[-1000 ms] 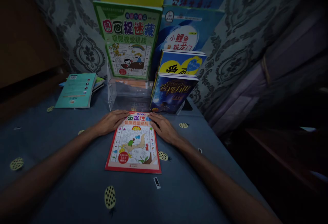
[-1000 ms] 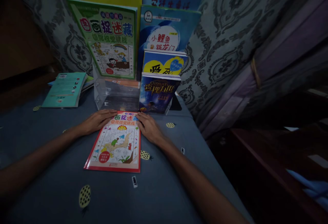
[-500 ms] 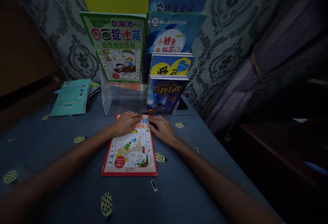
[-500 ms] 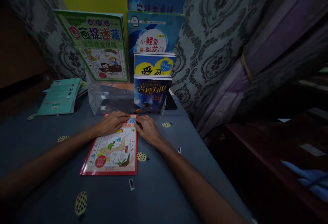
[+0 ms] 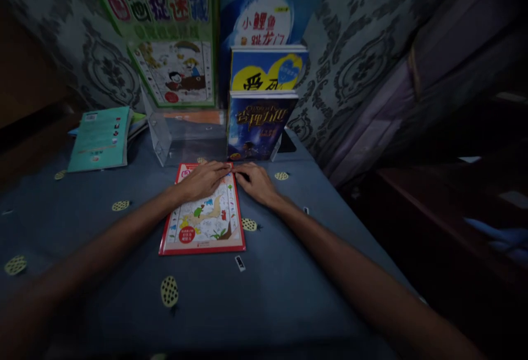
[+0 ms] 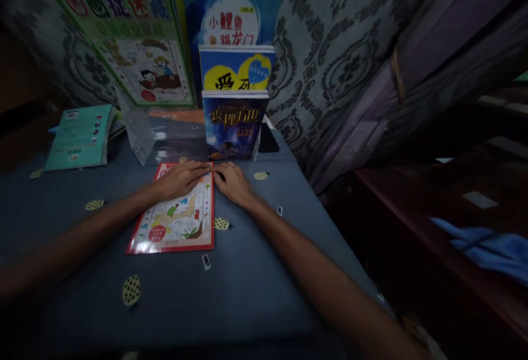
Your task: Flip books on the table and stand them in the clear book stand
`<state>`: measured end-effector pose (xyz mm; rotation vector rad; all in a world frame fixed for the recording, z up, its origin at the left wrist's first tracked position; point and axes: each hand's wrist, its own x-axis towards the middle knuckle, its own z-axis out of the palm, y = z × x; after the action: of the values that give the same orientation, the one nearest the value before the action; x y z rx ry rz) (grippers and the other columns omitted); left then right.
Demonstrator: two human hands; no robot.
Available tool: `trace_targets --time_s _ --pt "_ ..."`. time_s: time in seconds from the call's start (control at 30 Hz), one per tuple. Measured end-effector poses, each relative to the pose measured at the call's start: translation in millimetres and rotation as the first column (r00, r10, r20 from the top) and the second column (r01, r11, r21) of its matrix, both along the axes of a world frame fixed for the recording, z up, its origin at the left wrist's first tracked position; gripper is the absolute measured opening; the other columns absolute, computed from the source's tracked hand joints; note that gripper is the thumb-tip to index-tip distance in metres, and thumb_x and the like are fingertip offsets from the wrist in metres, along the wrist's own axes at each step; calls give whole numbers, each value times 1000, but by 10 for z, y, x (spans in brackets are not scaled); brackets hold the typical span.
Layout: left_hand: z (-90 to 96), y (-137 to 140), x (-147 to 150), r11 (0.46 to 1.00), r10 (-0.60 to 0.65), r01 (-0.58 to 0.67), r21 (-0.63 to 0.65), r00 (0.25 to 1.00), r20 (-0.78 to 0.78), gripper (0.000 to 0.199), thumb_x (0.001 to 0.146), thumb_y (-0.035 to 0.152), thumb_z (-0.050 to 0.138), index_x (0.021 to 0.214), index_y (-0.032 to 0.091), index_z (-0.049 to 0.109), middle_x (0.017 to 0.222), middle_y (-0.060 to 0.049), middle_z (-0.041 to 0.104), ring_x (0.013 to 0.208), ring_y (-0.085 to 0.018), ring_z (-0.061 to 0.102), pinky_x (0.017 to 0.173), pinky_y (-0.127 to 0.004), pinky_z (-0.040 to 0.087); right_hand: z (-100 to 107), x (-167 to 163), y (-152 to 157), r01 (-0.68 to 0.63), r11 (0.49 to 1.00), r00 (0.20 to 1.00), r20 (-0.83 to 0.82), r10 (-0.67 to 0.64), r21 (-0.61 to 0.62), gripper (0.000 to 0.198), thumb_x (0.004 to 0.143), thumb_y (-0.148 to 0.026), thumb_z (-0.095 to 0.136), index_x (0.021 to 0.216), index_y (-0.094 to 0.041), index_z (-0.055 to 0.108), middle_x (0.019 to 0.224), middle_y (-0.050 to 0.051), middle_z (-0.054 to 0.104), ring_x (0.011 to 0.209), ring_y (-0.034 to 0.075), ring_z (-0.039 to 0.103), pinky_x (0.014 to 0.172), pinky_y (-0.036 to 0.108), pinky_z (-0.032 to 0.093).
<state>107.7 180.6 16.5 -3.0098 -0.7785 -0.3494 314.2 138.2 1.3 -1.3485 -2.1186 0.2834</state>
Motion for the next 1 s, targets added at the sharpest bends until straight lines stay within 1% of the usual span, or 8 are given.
trace_targets --time_s 0.2,0.37,0.43,0.53,0.7,0.83,0.9,1.0 --pt "56 -431 -49 996 -60 62 -56 998 35 38 99 23 39 130 14 58 134 -13 59 127 -26 52 108 -45 41 -4 15 2 10 1000 1000 -23 -11 -27 31 91 -15 50 111 -21 73 112 6 74 108 23 63 97 38 47" --pt "78 -800 -45 993 -86 90 -81 995 52 41 102 35 42 131 11 57 137 -17 57 132 -27 49 110 -47 39 -61 18 30 -35 999 999 29 36 -18 33 96 -22 47 122 -18 66 124 10 68 117 24 57 103 42 43" --pt "55 -886 -17 996 -36 38 -83 999 29 46 102 41 43 137 13 53 143 -17 52 138 -30 42 113 -52 35 -78 9 42 -37 999 997 61 38 -24 36 98 -24 45 128 -17 62 130 12 64 123 25 54 105 45 41" --pt "33 -967 26 995 8 -11 -94 1000 -29 47 100 48 45 140 24 51 150 -14 46 145 -33 32 114 -60 29 -89 2 61 -28 1000 996 81 29 -7 37 98 -24 44 131 -17 60 133 12 62 126 25 52 108 46 39" --pt "143 -1145 -67 990 -33 32 -135 999 0 40 99 45 48 132 25 58 149 -12 48 144 -31 35 114 -58 30 -48 43 8 -12 1000 1000 17 12 28 36 100 -25 41 124 -15 65 127 15 66 123 25 55 106 46 41" --pt "303 -1331 -261 973 -109 115 -200 993 40 20 98 38 53 104 23 64 132 -9 61 134 -24 48 114 -48 36 26 78 -230 -26 1000 999 -41 26 -1 33 99 -24 41 118 -17 68 111 11 72 107 24 61 96 42 47" --pt "346 -1377 -323 969 -119 119 -216 993 12 14 97 33 53 95 21 61 116 -8 66 120 -23 58 105 -43 45 73 78 -386 -46 999 997 -61 46 0 32 99 -23 42 112 -18 70 104 9 73 100 23 63 93 39 47" --pt "320 -1369 -320 987 -45 36 -157 998 -52 8 95 26 52 98 20 57 104 -8 65 99 -23 62 86 -38 54 143 76 -576 -55 998 994 -91 53 -18 29 98 -22 43 98 -20 73 93 6 74 87 21 64 85 34 47"
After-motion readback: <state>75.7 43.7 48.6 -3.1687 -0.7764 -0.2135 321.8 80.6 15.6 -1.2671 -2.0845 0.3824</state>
